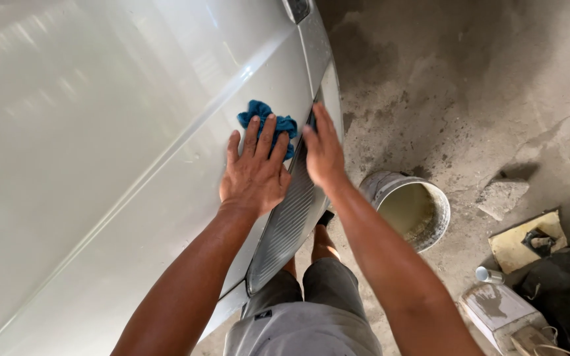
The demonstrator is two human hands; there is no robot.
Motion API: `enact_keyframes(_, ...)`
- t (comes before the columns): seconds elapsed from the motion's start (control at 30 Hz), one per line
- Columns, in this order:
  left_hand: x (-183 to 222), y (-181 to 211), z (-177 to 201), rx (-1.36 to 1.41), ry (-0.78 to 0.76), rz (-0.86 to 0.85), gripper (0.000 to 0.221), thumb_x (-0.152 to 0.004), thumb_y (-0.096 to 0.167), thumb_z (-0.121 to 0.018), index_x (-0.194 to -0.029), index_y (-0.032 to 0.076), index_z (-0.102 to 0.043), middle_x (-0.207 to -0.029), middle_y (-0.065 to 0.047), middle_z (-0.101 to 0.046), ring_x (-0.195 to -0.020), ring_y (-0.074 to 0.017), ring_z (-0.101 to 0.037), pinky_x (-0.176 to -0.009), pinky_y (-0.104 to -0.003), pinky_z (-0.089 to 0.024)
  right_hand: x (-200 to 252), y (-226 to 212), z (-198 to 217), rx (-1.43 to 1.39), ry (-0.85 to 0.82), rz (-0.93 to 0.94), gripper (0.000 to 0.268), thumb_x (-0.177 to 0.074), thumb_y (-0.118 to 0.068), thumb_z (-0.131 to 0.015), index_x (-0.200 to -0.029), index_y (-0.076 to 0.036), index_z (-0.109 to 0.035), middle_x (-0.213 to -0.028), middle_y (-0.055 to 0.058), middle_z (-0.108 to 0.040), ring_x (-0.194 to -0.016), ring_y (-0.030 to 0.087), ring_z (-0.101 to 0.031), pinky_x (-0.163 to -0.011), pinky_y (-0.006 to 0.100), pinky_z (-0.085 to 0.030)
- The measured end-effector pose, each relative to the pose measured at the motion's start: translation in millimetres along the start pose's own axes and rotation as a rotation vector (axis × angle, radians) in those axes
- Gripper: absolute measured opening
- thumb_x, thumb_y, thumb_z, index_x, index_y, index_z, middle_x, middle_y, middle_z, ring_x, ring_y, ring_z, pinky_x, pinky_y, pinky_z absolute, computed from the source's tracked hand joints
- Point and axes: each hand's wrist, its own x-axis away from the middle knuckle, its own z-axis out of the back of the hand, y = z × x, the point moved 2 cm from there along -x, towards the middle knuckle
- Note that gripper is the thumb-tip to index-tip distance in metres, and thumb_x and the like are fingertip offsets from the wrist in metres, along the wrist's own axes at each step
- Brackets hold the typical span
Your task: The person scrubs the front headlight of a silver car using a black sanding block and a blue cloth. They dip the sanding block into a bucket of water and continue scrubbing the headlight and the adjacent bumper area.
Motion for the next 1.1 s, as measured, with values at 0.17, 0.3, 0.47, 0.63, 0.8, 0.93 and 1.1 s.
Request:
enact_keyframes(0.17, -2.3, -1.8, 3.4, 0.003, 0.0, 0.003, 0.064, -0.093, 0.036, -0.047, -0.153, 0.018, -0.038, -0.168, -0.009, -0.017, -0.155, -0.0311, -0.011, -0.121, -0.059, -0.011, 49.4, 24.6, -18.8, -0.012, 0.073, 0.222, 0.063, -0.107, -0.037, -0.036, -0.162, -0.007, -0.03, -0.172, 0.016, -0.025, -0.16, 0.031, -0.023, -0.129, 0.041, -0.021)
enact_keyframes(0.3, -3.4, 0.5, 5.5, 0.011, -0.024, 0.014, 0.065, -0.092, 0.036, -0.047, -0.154, 0.019, -0.037, -0.168, -0.009, -0.016, -0.155, -0.0307, -0.01, -0.122, -0.059, -0.011, -2.6, 16.6, -8.3, -0.107, 0.008, 0.042, 0.063, -0.106, -0.036, -0.035, -0.161, -0.006, -0.028, -0.17, 0.016, -0.023, -0.157, 0.031, -0.021, -0.126, 0.041, -0.017)
enact_keyframes(0.47, -7.3, -0.8, 3.0, 0.014, -0.025, 0.01, 0.066, -0.091, 0.037, -0.047, -0.153, 0.018, -0.036, -0.168, -0.009, -0.015, -0.155, -0.0312, -0.009, -0.121, -0.059, -0.01, 9.8, 19.4, -9.6, -0.105, 0.018, 0.105, 0.063, -0.107, -0.039, -0.033, -0.162, -0.007, -0.027, -0.172, 0.016, -0.024, -0.159, 0.031, -0.023, -0.128, 0.043, -0.019)
enact_keyframes(0.63, -2.5, -0.9, 2.1, 0.023, -0.033, 0.015, 0.064, -0.092, 0.037, -0.046, -0.153, 0.019, -0.036, -0.168, -0.009, -0.015, -0.155, -0.0311, -0.009, -0.121, -0.059, -0.01, 46.0, 29.1, -21.8, 0.058, 0.057, 0.363, 0.062, -0.113, -0.039, -0.03, -0.166, -0.007, -0.022, -0.174, 0.015, -0.019, -0.163, 0.034, -0.016, -0.133, 0.046, -0.014)
enact_keyframes(0.8, -3.3, 0.4, 2.6, 0.005, 0.002, 0.007, 0.064, -0.092, 0.037, -0.046, -0.153, 0.018, -0.037, -0.168, -0.009, -0.017, -0.154, -0.0312, -0.012, -0.121, -0.059, -0.011, -49.1, 46.8, -12.3, -0.263, -0.094, 0.047, 0.072, -0.103, -0.048, -0.033, -0.164, -0.012, -0.022, -0.173, 0.01, -0.019, -0.159, 0.028, -0.02, -0.128, 0.04, -0.019)
enact_keyframes(0.93, -3.4, -0.5, 2.4, 0.016, 0.017, 0.003, 0.064, -0.092, 0.036, -0.047, -0.153, 0.018, -0.038, -0.168, -0.009, -0.018, -0.155, -0.0318, -0.013, -0.121, -0.059, -0.011, 21.3, 18.4, -8.0, -0.049, -0.044, 0.082, 0.07, -0.105, -0.047, -0.029, -0.164, -0.01, -0.022, -0.173, 0.012, -0.017, -0.158, 0.029, -0.018, -0.128, 0.044, -0.013)
enact_keyframes(1.1, -3.7, -3.7, -2.6, 0.021, 0.059, -0.011, 0.063, -0.092, 0.035, -0.048, -0.152, 0.017, -0.04, -0.168, -0.01, -0.019, -0.155, -0.0322, -0.014, -0.121, -0.06, -0.01, 123.5, 28.3, -24.1, 0.089, 0.036, 0.404, 0.072, -0.113, -0.056, -0.024, -0.165, -0.006, -0.024, -0.174, 0.019, -0.022, -0.164, 0.036, -0.019, -0.135, 0.048, -0.016)
